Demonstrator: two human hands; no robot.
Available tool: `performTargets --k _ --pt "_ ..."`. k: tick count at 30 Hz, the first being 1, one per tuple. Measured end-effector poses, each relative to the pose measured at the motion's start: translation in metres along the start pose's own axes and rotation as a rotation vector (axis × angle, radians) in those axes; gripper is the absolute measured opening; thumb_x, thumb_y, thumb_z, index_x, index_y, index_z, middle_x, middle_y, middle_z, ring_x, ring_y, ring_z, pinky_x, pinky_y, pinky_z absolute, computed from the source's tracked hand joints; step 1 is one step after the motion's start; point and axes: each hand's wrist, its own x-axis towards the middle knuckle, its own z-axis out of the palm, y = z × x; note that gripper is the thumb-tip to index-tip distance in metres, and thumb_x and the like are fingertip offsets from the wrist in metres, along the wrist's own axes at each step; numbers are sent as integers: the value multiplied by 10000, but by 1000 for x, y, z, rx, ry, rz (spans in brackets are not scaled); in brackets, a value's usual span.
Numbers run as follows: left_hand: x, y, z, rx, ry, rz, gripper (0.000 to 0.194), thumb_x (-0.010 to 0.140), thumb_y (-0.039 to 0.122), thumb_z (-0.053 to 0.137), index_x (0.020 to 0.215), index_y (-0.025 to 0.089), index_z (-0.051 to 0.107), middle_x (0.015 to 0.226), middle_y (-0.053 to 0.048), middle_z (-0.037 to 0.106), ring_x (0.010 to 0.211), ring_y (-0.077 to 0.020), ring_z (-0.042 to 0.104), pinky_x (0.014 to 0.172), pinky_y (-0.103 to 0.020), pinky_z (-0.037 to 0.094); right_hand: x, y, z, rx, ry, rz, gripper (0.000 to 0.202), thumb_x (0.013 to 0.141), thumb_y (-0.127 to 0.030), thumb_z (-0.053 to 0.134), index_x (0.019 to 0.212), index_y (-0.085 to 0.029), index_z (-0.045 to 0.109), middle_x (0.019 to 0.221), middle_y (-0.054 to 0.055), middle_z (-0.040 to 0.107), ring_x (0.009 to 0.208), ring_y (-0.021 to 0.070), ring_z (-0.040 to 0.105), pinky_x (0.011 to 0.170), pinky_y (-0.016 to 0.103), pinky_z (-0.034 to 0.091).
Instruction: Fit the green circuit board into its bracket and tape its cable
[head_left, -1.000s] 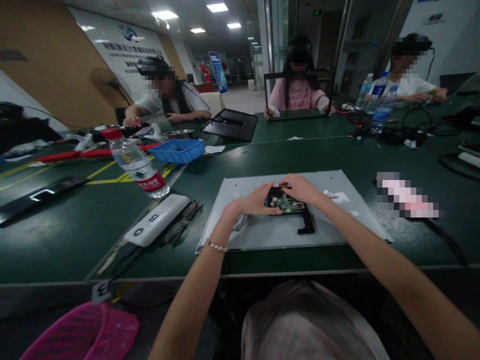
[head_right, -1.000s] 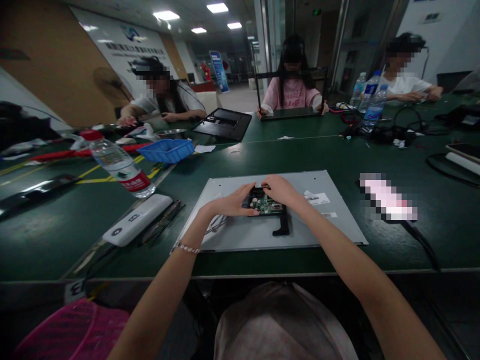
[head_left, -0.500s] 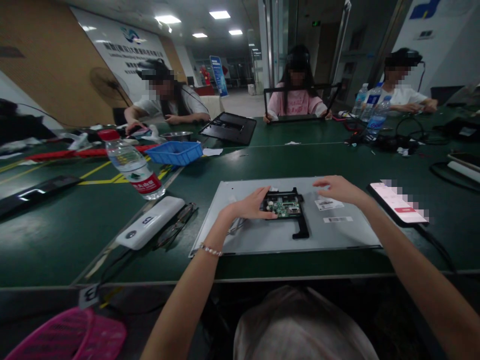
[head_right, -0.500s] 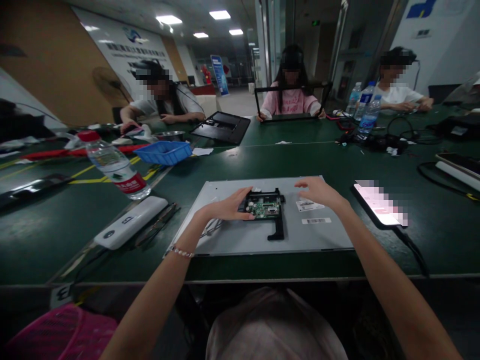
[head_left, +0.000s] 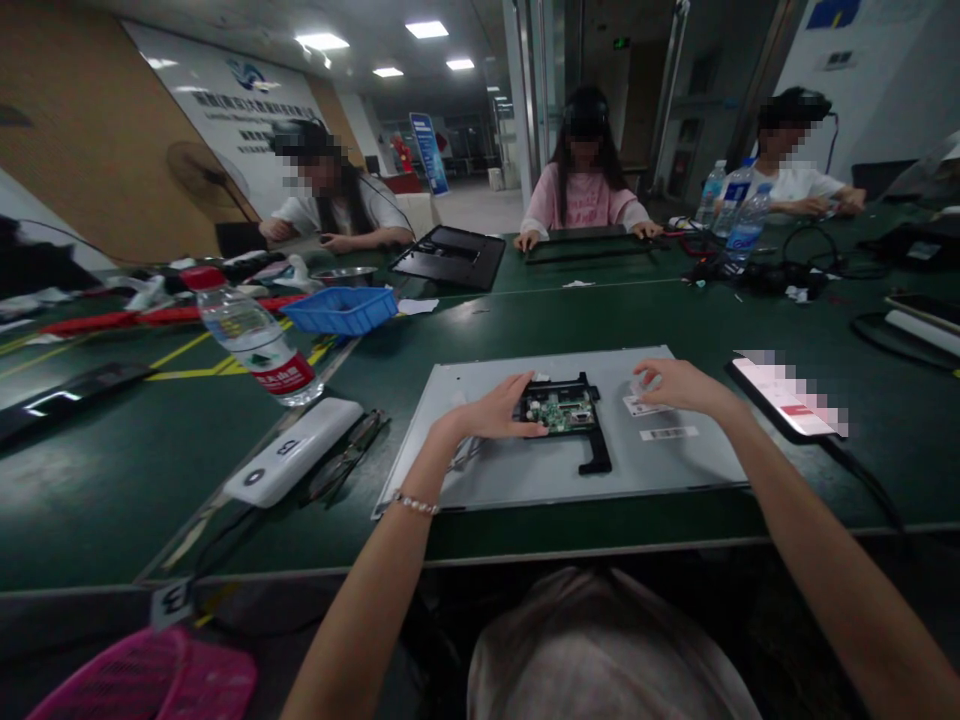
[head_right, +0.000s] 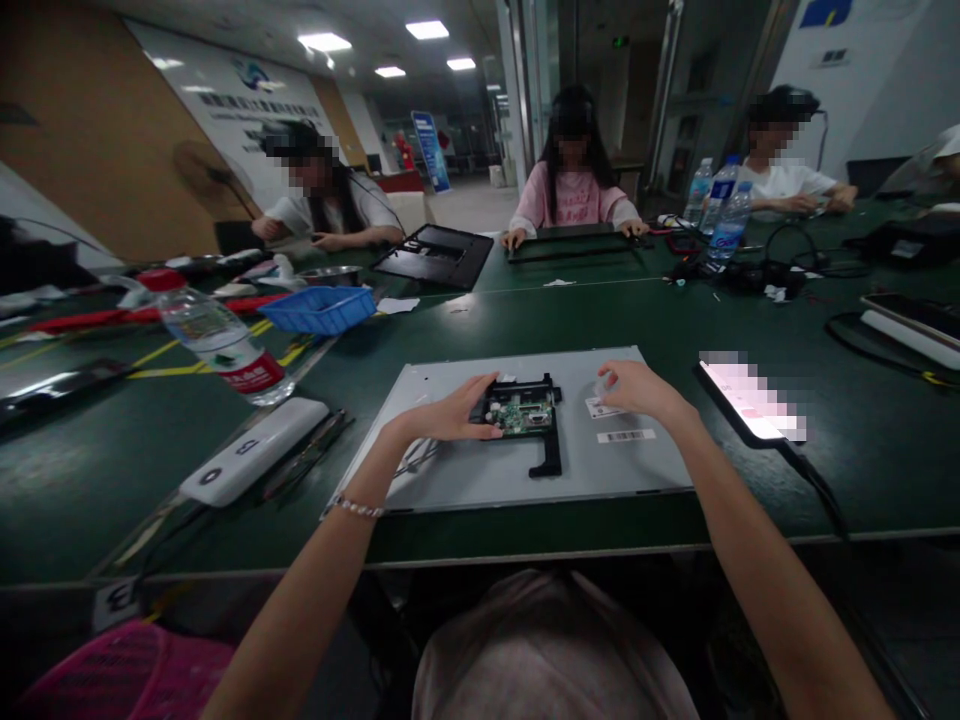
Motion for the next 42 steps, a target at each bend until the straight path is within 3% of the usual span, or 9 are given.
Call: performTargets --k 4,13,16,19,22,25,28,32,42 --pt "0 1 0 -3 -8 -17 1060 729 683 592 1485 123 105 1529 -221 190 1408 -365 217 1144 -493 235 1 5 -1 -30 6 36 313 720 -291 682 1003 -158 691 1047 103 691 918 241 649 786 340 494" --pt "0 -3 3 4 6 -15 1056 731 677 597 1490 132 105 1535 -210 186 1411 -357 215 1151 -491 224 1 5 -1 113 -38 -3 119 747 -202 618 836 -184 694 900 66 710 856 204 658 806 344 506" --pt "-1 -1 2 5 13 -17 1076 729 668 607 1493 119 84 1535 -221 167 1413 -363 202 1149 -494 222 -1 -2 -3 236 -114 -49 130 762 -221 613 859 -181 690 895 63 709 849 199 656 804 340 506" --pt "0 8 0 36 106 54 1086 718 658 634 1503 163 70 1548 -189 146 1421 -355 176 1149 -494 220 0 -8 0 439 -227 -112 149 763 -262 628 874 -179 684 908 55 709 849 183 653 815 327 506" --pt "2 26 1 75 181 164 922 794 593 601 1501 229 134 1550 -127 178 1422 -312 189 1151 -468 229 0 -16 6 558 -295 -123 200 750 -300 648 900 -175 686 910 44 708 832 169 649 808 317 506" --pt "5 48 7 98 190 261 613 915 460 491 1458 261 288 1487 -96 321 1367 -260 311 1126 -423 283 -1 -26 12 560 -313 -131 220 757 -316 642 918 -176 695 876 39 711 800 159 649 789 304 508" --pt "9 62 13 146 187 337 437 960 379 421 1378 252 434 1359 -95 458 1259 -241 429 1074 -398 343 -4 -34 16 531 -279 -162 201 769 -302 628 905 -178 709 865 46 717 794 157 653 788 290 507" --pt "11 70 19 239 176 372 378 965 316 407 1326 245 497 1261 -91 509 1175 -240 479 1037 -408 371 -4 -37 19 509 -228 -198 204 766 -290 631 902 -168 721 881 55 726 810 165 662 798 298 509" --pt "17 73 31 333 191 386 312 954 191 362 1177 189 579 1221 -93 522 1188 -223 459 1061 -391 346 -3 -39 30 382 -129 -262 179 757 -246 629 885 -170 727 815 42 730 766 167 665 756 290 514"
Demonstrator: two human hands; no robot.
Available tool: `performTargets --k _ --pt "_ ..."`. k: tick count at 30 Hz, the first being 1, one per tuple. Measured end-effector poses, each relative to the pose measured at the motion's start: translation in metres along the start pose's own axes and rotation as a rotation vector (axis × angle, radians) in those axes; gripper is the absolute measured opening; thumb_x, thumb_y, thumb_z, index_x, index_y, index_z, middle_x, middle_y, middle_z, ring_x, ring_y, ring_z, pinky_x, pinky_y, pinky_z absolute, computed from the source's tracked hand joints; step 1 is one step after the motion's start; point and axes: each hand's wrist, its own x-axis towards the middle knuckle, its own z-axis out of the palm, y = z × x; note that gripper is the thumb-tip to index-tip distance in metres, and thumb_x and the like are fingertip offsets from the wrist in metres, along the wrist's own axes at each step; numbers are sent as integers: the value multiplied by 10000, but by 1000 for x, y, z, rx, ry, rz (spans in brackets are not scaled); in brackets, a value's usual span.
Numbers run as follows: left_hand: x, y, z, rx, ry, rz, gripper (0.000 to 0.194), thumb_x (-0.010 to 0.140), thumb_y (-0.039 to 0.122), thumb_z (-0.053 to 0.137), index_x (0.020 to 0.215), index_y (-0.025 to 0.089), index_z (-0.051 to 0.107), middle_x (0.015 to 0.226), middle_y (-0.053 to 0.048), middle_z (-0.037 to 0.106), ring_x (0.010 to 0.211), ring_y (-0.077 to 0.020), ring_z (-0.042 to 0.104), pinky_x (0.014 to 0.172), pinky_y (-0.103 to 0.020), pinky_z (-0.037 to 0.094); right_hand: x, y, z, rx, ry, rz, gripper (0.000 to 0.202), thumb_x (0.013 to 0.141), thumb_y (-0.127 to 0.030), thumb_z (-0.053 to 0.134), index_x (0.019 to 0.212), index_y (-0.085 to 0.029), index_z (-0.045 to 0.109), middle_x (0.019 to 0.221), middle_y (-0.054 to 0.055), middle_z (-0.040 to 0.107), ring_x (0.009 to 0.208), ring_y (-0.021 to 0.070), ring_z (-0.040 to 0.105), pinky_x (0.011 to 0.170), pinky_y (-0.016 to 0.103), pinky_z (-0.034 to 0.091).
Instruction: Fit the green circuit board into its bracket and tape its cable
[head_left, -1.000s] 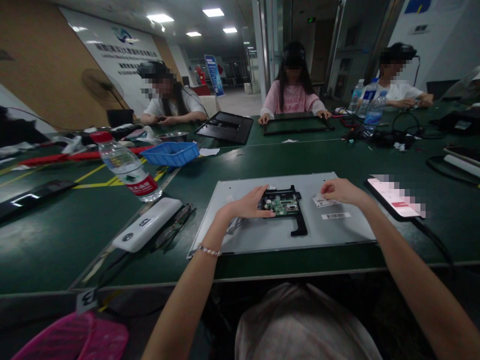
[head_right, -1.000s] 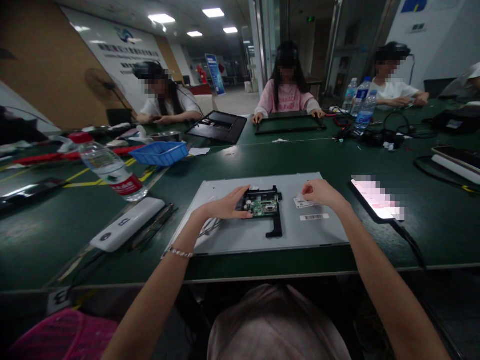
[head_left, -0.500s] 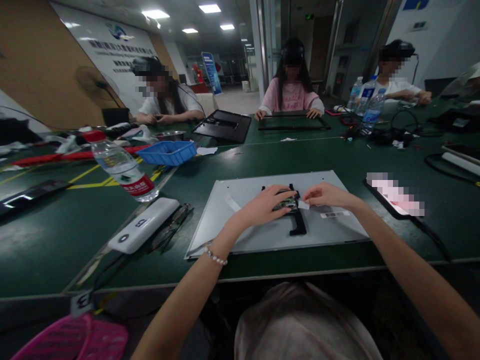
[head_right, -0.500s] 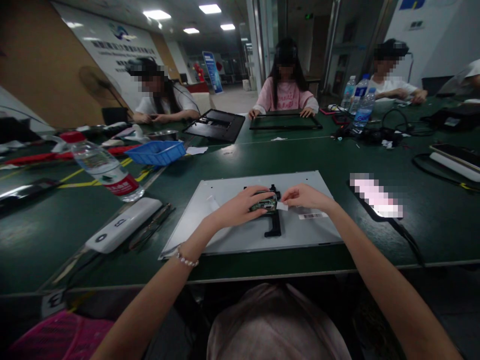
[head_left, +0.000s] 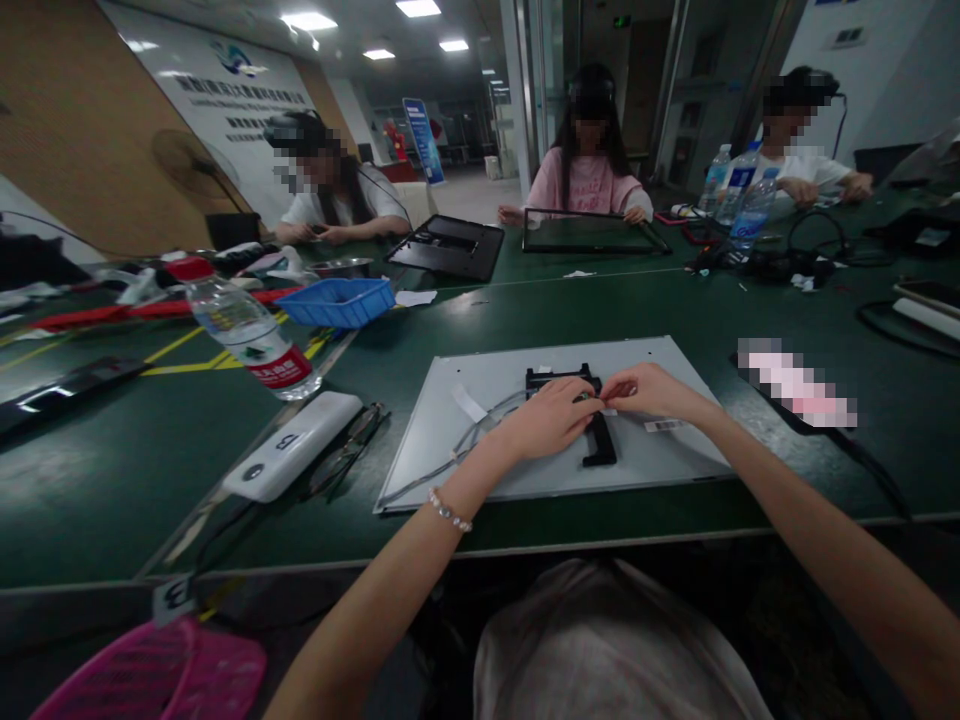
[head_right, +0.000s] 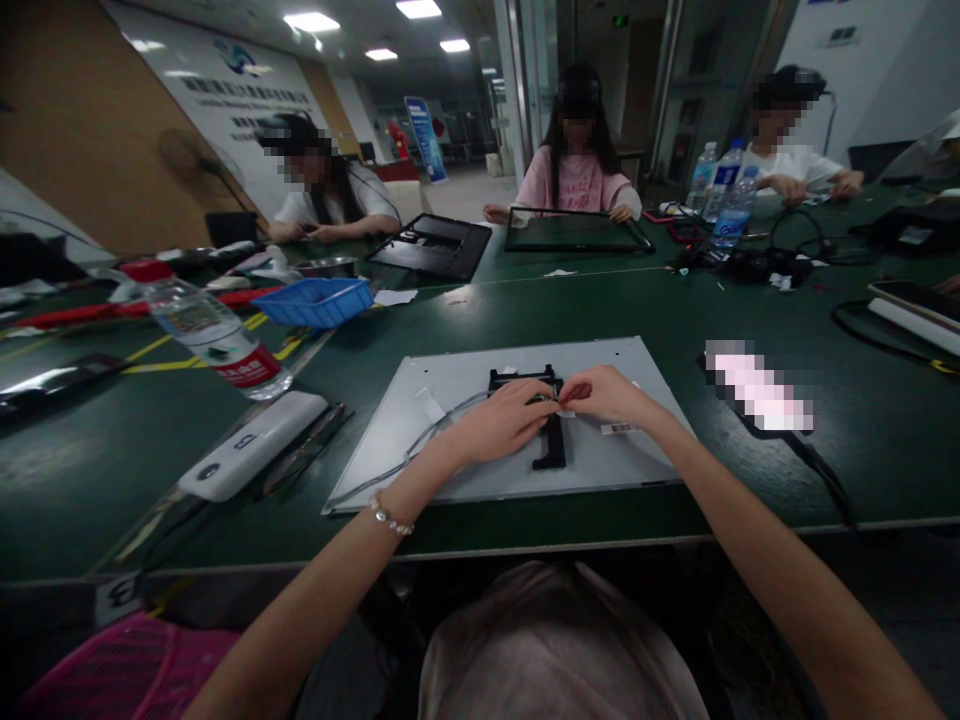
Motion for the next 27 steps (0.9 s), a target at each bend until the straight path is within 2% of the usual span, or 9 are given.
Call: performTargets --k 7,14,18,22,25,27 --pt "-2 -2 2 46 39 20 308 949 195 409 1216 198 563 1234 -100 522 1202 -222 459 1062 -398 346 -4 -3 -4 -213 60 -41 179 734 -246 645 878 -185 731 847 44 718 782 183 647 714 287 490" --pt "-3 0 0 60 62 6 319 949 231 443 1256 213 527 1243 -92 526 1190 -212 476 1048 -388 357 -6 -7 -9 -158 61 -41 176 759 -243 628 898 -199 725 901 42 718 829 187 649 754 301 496" --pt "-3 0 -10 85 58 -34 332 957 269 435 1273 205 515 1231 -92 535 1157 -209 498 1012 -371 378 -7 -5 -14 -124 88 -56 188 786 -242 601 928 -195 716 940 42 715 861 181 649 774 301 499" --pt "-14 -12 -33 149 110 -205 310 957 272 413 1224 191 550 1146 -90 570 1059 -212 549 925 -357 424 -7 -4 -13 -125 77 -44 186 799 -198 571 917 -189 715 928 44 718 856 180 651 789 302 498" --pt "-39 -31 -50 131 203 -415 314 957 296 395 1202 197 566 1129 -81 562 912 -181 591 839 -315 462 -8 -4 -11 -125 48 -59 200 804 -185 558 921 -199 719 940 38 721 873 183 652 792 299 498" --pt "-61 -47 -54 85 249 -535 317 943 312 416 1209 220 562 1135 -62 550 776 -144 593 787 -297 481 -8 -4 -10 -136 36 -81 209 802 -189 555 924 -210 724 955 31 722 884 186 652 788 295 500"
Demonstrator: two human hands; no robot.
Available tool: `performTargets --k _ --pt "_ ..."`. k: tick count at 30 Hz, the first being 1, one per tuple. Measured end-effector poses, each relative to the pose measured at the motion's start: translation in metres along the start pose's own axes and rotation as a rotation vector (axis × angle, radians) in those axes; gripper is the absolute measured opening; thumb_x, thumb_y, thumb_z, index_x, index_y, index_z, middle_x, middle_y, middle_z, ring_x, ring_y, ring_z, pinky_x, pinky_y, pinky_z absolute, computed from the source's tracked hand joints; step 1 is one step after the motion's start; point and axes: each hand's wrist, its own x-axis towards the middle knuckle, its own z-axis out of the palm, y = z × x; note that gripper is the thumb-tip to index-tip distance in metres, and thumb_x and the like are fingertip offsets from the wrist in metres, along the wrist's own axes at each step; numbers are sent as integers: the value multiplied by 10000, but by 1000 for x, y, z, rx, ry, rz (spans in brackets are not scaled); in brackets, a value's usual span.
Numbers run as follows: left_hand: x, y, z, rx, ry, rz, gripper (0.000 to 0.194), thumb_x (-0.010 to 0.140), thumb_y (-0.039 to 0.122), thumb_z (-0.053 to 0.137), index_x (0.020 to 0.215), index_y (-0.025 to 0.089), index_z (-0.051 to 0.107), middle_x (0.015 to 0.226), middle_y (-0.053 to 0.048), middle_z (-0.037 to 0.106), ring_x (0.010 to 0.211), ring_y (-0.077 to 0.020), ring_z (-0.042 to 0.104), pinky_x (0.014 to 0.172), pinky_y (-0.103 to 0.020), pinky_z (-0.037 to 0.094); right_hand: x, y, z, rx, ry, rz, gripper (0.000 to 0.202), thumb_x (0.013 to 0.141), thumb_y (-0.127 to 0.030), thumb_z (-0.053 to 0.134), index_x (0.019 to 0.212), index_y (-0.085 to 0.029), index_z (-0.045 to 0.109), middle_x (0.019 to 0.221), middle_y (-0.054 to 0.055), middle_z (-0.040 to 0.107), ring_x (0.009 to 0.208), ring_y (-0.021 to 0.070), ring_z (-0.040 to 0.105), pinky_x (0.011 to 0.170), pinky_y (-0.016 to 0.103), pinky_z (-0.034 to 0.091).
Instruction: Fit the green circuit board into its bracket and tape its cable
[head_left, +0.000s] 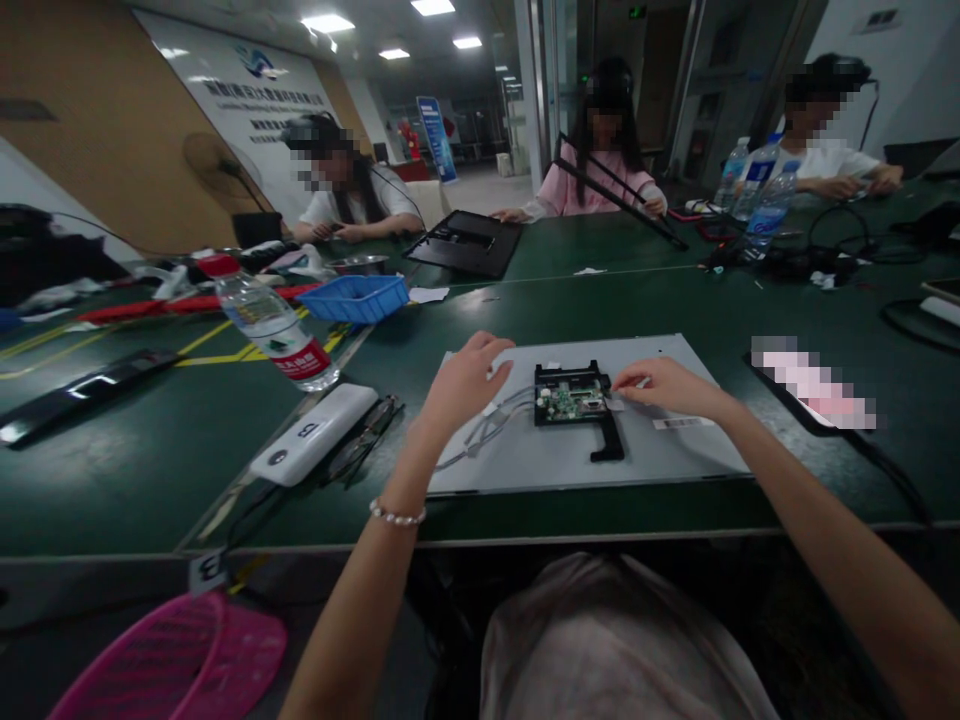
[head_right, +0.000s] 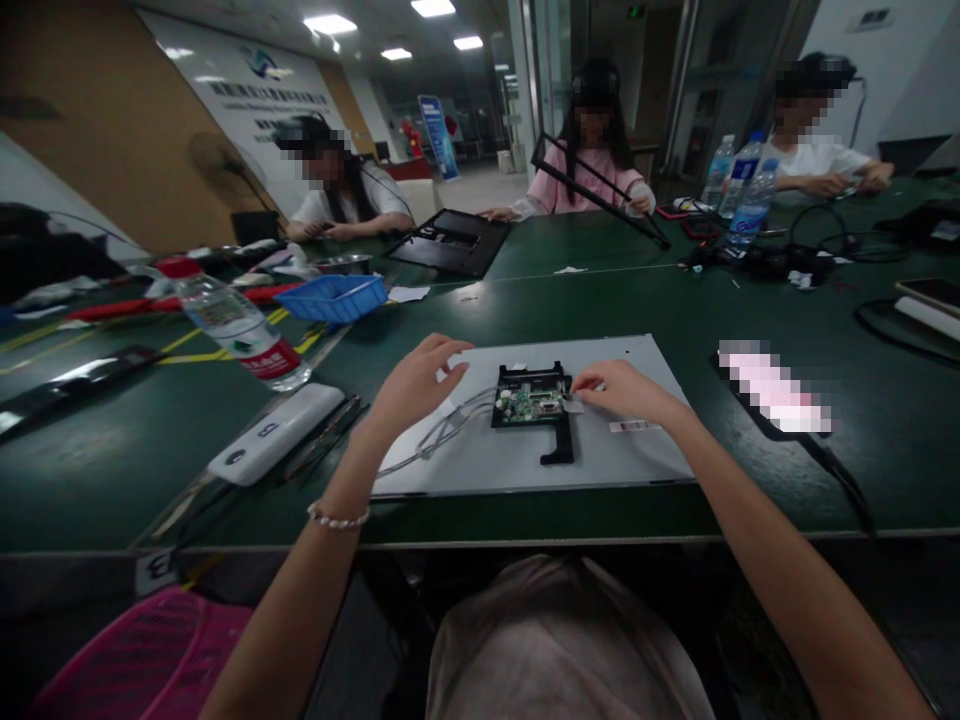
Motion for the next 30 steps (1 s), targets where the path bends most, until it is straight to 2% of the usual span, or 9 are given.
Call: performTargets --k 2,5,8,14,19,21,24,27,30 --pt "-12 -24 3 -25 22 -119 351 911 332 467 1230 212 552 1158 -71 532 714 -130 582 789 -303 492 0 0 0 -21 -3 -8 214 805 -199 551 920 -217 730 965 28 722 888 192 652 783 296 500" --pt "-28 -50 16 -62 -29 -264 417 853 332 532 1238 175 556 1194 -105 519 762 -155 600 829 -326 495 0 0 0 -52 3 -4 219 819 -215 535 911 -214 734 957 31 726 888 200 652 797 308 499" --pt "-34 -60 28 -98 -95 -273 408 825 301 534 1207 167 586 1139 -103 583 822 -187 609 848 -328 480 -1 0 -1 -64 24 -3 226 823 -236 529 912 -211 735 939 34 729 881 205 654 806 319 500" --pt "-30 -57 24 -152 -21 -315 282 798 271 494 961 182 705 893 -64 694 769 -200 603 765 -306 455 -3 -3 -4 -68 53 11 229 825 -254 531 908 -215 741 939 46 731 867 211 659 787 330 512" --pt "-34 -45 13 -504 149 -382 303 813 363 498 922 167 702 870 -49 695 747 -163 589 662 -249 437 -2 -11 -5 -23 149 -39 228 845 -285 533 921 -204 732 958 55 725 877 207 654 767 331 511" --pt "-35 -39 13 -567 134 -380 304 818 367 503 927 159 695 857 -49 686 745 -157 586 654 -244 439 -1 -17 -4 2 188 -57 235 854 -307 533 934 -201 728 963 53 722 873 201 651 757 324 512" --pt "-35 -33 19 -458 21 -319 279 825 350 505 915 172 699 799 -32 660 752 -162 587 694 -262 459 0 -26 -2 8 195 -80 239 859 -314 530 939 -205 727 974 48 719 880 198 647 756 321 511" --pt "-37 -31 27 -347 -71 -266 282 829 313 515 1035 193 665 886 -28 650 789 -162 607 746 -276 486 -2 -32 0 -23 161 -89 232 851 -276 522 937 -218 730 987 45 716 899 201 641 767 325 507" --pt "-41 -23 25 -263 7 -235 420 821 257 547 1237 203 533 1170 -69 570 935 -167 614 858 -306 495 -5 -33 0 -23 141 -66 232 847 -278 526 941 -222 730 993 48 715 907 206 640 773 330 508"
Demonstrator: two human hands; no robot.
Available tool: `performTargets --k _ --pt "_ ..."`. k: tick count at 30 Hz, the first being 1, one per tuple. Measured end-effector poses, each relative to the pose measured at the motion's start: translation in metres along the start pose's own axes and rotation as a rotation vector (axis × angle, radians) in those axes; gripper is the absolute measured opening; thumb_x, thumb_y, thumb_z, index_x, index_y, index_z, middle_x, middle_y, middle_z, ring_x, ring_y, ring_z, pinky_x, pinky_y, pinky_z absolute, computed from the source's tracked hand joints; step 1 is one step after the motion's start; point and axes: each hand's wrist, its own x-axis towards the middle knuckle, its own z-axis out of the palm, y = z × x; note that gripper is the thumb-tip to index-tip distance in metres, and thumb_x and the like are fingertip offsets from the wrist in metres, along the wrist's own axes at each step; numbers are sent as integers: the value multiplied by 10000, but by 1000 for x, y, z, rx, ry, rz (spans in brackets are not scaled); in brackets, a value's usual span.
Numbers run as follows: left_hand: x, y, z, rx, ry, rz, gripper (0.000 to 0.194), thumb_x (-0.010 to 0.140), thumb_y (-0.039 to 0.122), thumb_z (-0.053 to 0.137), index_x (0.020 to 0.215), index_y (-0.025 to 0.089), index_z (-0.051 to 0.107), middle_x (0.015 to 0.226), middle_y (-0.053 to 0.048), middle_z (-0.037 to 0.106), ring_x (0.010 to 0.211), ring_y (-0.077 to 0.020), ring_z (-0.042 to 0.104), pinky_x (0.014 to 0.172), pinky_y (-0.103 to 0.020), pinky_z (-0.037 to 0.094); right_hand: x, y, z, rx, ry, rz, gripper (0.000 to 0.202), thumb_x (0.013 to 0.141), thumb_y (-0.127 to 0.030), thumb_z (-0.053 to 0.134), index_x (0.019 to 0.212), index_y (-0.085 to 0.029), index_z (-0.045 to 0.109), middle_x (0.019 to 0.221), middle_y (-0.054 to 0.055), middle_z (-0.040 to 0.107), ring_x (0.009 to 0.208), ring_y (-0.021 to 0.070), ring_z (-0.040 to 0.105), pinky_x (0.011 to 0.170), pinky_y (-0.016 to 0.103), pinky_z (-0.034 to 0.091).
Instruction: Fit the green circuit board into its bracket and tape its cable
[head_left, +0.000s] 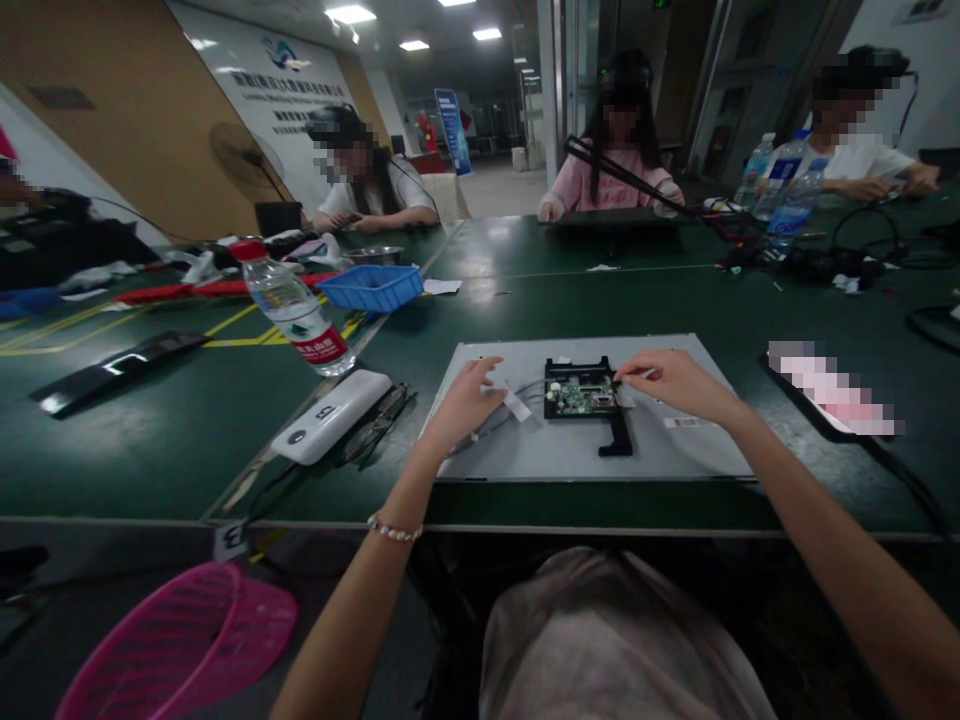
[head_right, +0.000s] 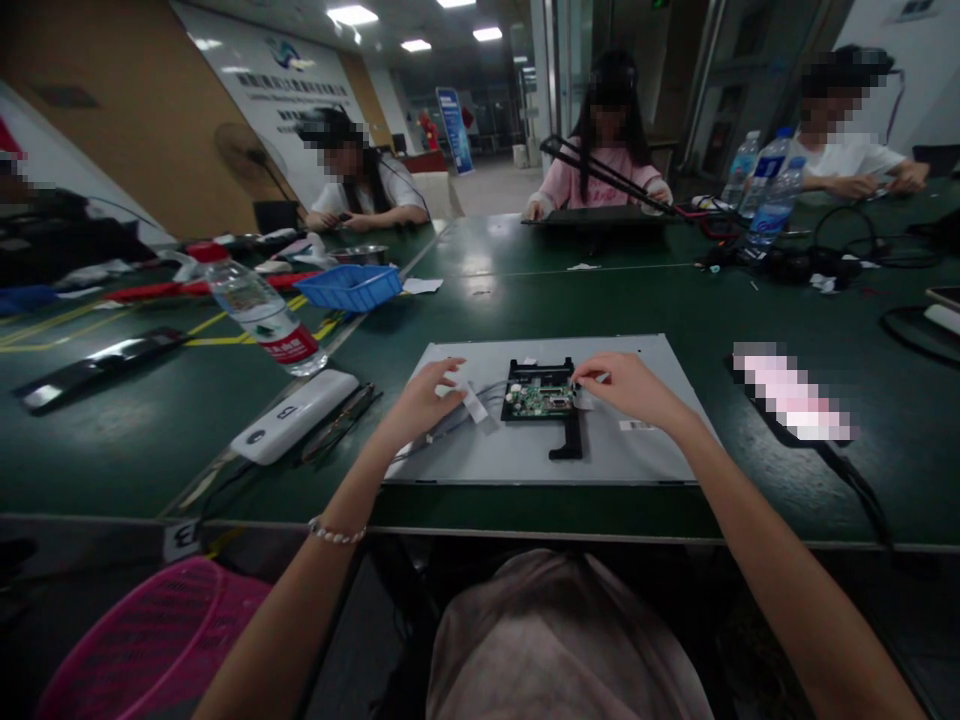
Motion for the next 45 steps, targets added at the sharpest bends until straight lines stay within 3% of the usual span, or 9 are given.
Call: performTargets --k 2,4,10,17,20,28,37,40,45 --pt "-6 12 -3 90 114 34 429 838 235 544 1263 202 491 1259 -92 499 1051 -189 581 948 -346 464 -1 0 0 15 0 10 235 850 -288 525 945 -219 728 995 49 714 911 207 639 775 330 508" --pt "-13 26 -5 186 155 61 346 866 219 516 1211 196 514 1217 -93 524 1091 -211 562 990 -374 436 -1 1 0 20 2 10 236 852 -282 518 943 -217 726 991 47 714 909 203 639 773 325 506" --pt "-29 49 9 425 -73 -1 250 876 222 515 1119 170 547 1058 -103 632 994 -259 612 869 -364 476 -2 4 2 -45 -14 -5 233 850 -274 519 930 -215 729 973 42 718 886 203 638 749 313 496" --pt "-37 51 23 556 -90 -58 158 923 220 445 1050 178 530 939 -95 679 854 -249 660 712 -322 476 -4 2 2 -53 -43 1 237 854 -268 508 919 -218 730 966 34 718 877 195 644 762 313 502" --pt "-36 47 21 522 -102 -51 197 923 235 450 1106 183 503 960 -90 686 859 -244 668 718 -317 477 -4 3 2 -69 -45 16 239 851 -271 510 924 -220 732 965 36 721 871 201 645 766 324 500" --pt "-37 31 19 293 -53 -9 316 898 249 504 1206 180 483 1169 -112 635 1101 -251 598 932 -382 458 -3 7 3 -167 -68 12 253 856 -254 492 932 -221 730 954 40 725 846 207 642 752 331 481" --pt "-42 39 17 294 57 19 282 888 240 520 1165 192 517 1214 -99 588 1108 -256 574 944 -394 463 -4 6 4 -270 -78 -25 257 876 -240 468 932 -215 718 956 43 715 868 216 639 776 340 465" --pt "-42 40 16 261 124 31 263 907 222 485 1164 194 529 1213 -93 586 1132 -248 559 977 -401 448 -3 12 4 -296 -40 -22 248 871 -239 480 924 -205 720 965 57 715 889 227 637 802 353 464" --pt "-43 41 14 203 184 56 244 916 193 441 1130 189 559 1183 -85 601 1112 -234 560 989 -400 444 -3 30 2 -213 88 110 219 822 -248 543 947 -190 714 995 66 710 860 215 653 754 323 496"
